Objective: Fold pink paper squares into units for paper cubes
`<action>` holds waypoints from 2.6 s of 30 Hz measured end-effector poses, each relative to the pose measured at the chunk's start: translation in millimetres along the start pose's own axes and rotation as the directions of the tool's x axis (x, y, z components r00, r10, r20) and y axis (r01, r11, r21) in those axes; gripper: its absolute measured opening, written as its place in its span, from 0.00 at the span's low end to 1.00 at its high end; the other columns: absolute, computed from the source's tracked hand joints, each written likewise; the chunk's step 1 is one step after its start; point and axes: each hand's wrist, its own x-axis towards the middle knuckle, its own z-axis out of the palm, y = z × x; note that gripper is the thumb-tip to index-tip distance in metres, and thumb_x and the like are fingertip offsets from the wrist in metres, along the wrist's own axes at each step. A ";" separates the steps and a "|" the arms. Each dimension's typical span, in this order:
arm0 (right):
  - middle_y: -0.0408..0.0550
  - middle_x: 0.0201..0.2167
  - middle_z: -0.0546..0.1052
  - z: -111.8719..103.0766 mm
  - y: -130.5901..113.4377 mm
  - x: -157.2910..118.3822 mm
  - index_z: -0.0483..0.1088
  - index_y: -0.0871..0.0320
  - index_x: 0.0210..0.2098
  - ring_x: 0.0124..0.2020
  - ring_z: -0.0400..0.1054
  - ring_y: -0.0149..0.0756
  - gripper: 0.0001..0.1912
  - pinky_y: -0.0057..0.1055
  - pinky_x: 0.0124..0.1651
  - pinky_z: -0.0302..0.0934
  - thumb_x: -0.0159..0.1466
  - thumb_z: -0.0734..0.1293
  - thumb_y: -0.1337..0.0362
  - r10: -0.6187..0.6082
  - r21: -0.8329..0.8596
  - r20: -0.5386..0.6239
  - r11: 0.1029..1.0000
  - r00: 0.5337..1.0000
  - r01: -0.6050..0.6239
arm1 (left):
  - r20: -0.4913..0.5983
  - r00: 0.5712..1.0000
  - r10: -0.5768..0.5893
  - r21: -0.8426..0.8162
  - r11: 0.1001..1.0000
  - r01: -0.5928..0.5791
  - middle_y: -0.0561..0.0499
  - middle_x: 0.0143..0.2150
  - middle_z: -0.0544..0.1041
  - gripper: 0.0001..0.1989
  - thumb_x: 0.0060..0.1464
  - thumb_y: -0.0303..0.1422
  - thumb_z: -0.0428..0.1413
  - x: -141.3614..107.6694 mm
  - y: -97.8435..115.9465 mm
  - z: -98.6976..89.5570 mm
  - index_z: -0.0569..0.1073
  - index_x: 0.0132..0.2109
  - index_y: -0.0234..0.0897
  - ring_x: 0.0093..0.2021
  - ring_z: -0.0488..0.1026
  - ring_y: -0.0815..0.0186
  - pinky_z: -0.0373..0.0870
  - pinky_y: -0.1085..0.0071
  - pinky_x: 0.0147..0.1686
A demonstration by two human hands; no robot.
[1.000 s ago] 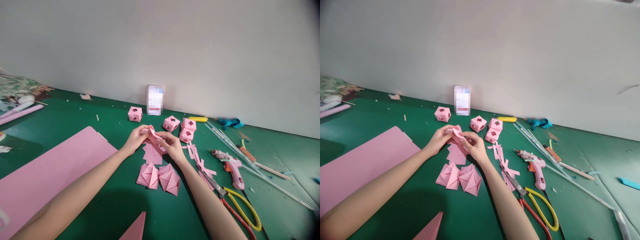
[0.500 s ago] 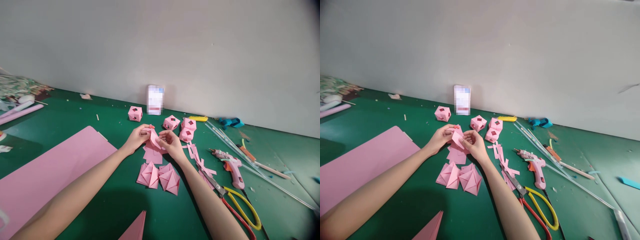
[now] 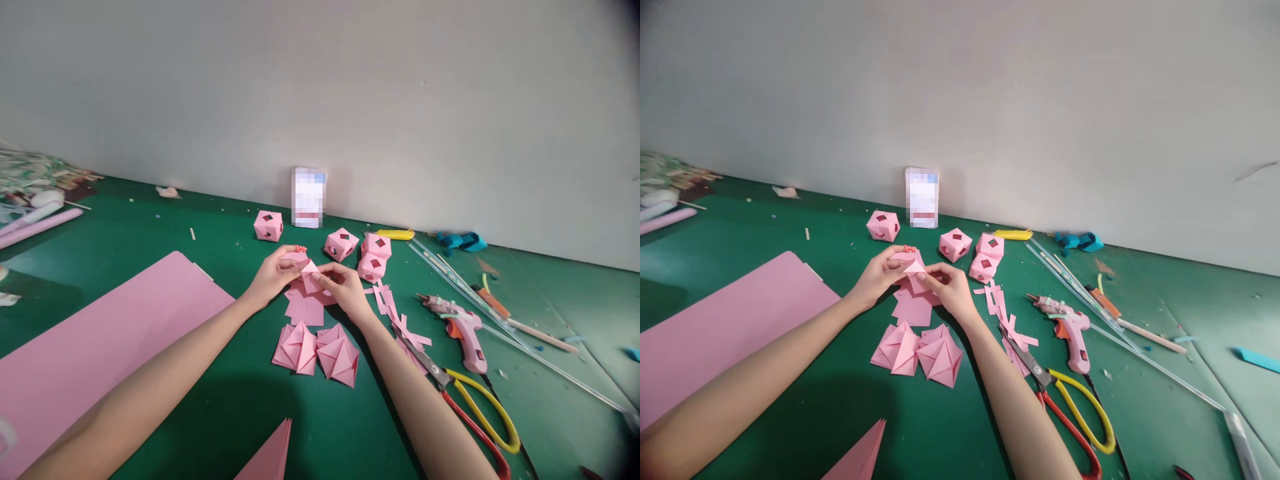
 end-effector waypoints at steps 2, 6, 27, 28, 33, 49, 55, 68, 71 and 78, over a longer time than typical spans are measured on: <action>0.45 0.30 0.78 -1.5 0.5 0.5 0.78 0.58 0.33 0.29 0.68 0.31 0.15 0.27 0.32 0.61 0.55 0.76 0.53 -0.007 0.009 -0.030 1.000 1.000 0.007 | 0.001 1.000 -0.017 -0.055 0.998 0.017 0.50 0.31 0.81 0.24 0.54 0.46 0.63 0.2 0.5 0.4 0.71 0.52 0.38 0.30 0.79 0.62 0.74 0.70 0.31; 0.44 0.28 0.77 -2.3 2.3 0.6 0.77 0.58 0.31 0.27 0.66 0.31 0.16 0.28 0.30 0.60 0.55 0.76 0.51 -0.016 -0.010 -0.074 1.000 0.997 0.016 | 0.010 1.000 -0.023 -0.143 0.989 0.025 0.48 0.35 0.80 0.23 0.57 0.49 0.59 1.2 -0.2 -1.4 0.72 0.51 0.37 0.30 0.79 0.63 0.76 0.68 0.32; 0.45 0.28 0.78 0.9 0.7 0.4 0.78 0.58 0.32 0.27 0.68 0.33 0.17 0.29 0.31 0.60 0.58 0.73 0.49 -0.033 -0.088 -0.038 0.996 0.999 0.030 | -0.024 1.000 0.014 0.009 1.000 -0.013 0.52 0.37 0.77 0.30 0.44 0.37 0.71 1.2 -2.0 -2.8 0.72 0.54 0.40 0.34 0.76 0.67 0.71 0.74 0.33; 0.45 0.28 0.78 0.7 0.9 0.6 0.77 0.58 0.32 0.28 0.68 0.33 0.17 0.29 0.31 0.61 0.58 0.73 0.49 -0.028 -0.081 -0.054 0.996 0.998 0.024 | -0.019 1.000 0.010 0.006 1.000 -0.010 0.52 0.37 0.77 0.30 0.44 0.37 0.71 1.0 -1.4 -2.7 0.72 0.54 0.40 0.34 0.76 0.67 0.71 0.75 0.33; 0.45 0.28 0.79 -0.1 1.7 1.5 0.77 0.58 0.31 0.28 0.69 0.33 0.17 0.29 0.32 0.62 0.57 0.74 0.49 -0.020 -0.058 -0.100 0.998 0.995 0.014 | -0.007 1.000 -0.019 0.011 1.000 0.020 0.53 0.34 0.77 0.29 0.44 0.38 0.70 0.5 0.3 -1.7 0.71 0.53 0.39 0.32 0.76 0.66 0.72 0.73 0.32; 0.43 0.24 0.73 3.6 3.2 0.5 0.75 0.58 0.29 0.23 0.61 0.30 0.20 0.28 0.25 0.54 0.58 0.72 0.45 -0.018 -0.149 -0.048 0.989 0.999 0.010 | -0.007 0.999 -0.038 -0.093 0.995 0.037 0.52 0.35 0.80 0.30 0.43 0.35 0.71 1.3 0.2 -3.5 0.71 0.54 0.39 0.33 0.78 0.67 0.73 0.73 0.35; 0.42 0.21 0.71 3.2 2.1 -0.1 0.73 0.58 0.27 0.21 0.60 0.30 0.21 0.29 0.25 0.52 0.56 0.73 0.45 -0.016 -0.130 -0.071 0.992 0.997 0.006 | 0.008 0.999 -0.031 -0.076 0.997 0.031 0.51 0.35 0.81 0.30 0.44 0.36 0.71 0.6 0.0 -3.4 0.72 0.54 0.39 0.34 0.78 0.67 0.72 0.74 0.35; 0.42 0.23 0.71 4.5 4.7 -0.3 0.74 0.59 0.29 0.23 0.59 0.29 0.19 0.28 0.25 0.51 0.57 0.73 0.48 -0.016 -0.118 -0.042 0.993 0.999 0.011 | -0.040 0.999 -0.032 -0.073 0.997 0.029 0.53 0.34 0.80 0.30 0.43 0.36 0.71 1.4 -0.1 -3.1 0.71 0.54 0.38 0.31 0.77 0.70 0.72 0.76 0.31; 0.42 0.23 0.71 4.4 5.4 -0.8 0.74 0.59 0.30 0.23 0.59 0.29 0.18 0.28 0.26 0.52 0.57 0.73 0.49 -0.021 -0.118 -0.037 0.993 0.999 0.016 | -0.037 0.999 -0.024 -0.068 0.997 0.021 0.53 0.34 0.81 0.30 0.44 0.36 0.71 2.0 -1.5 -3.4 0.72 0.53 0.39 0.31 0.77 0.70 0.72 0.76 0.33; 0.41 0.23 0.70 3.6 5.9 -0.6 0.75 0.59 0.30 0.23 0.57 0.29 0.17 0.28 0.26 0.50 0.59 0.72 0.50 -0.035 -0.152 -0.040 0.988 0.999 0.029 | -0.041 0.999 -0.016 -0.053 0.998 0.014 0.51 0.36 0.82 0.29 0.44 0.37 0.71 2.3 -2.5 -3.6 0.72 0.53 0.37 0.32 0.77 0.69 0.72 0.76 0.32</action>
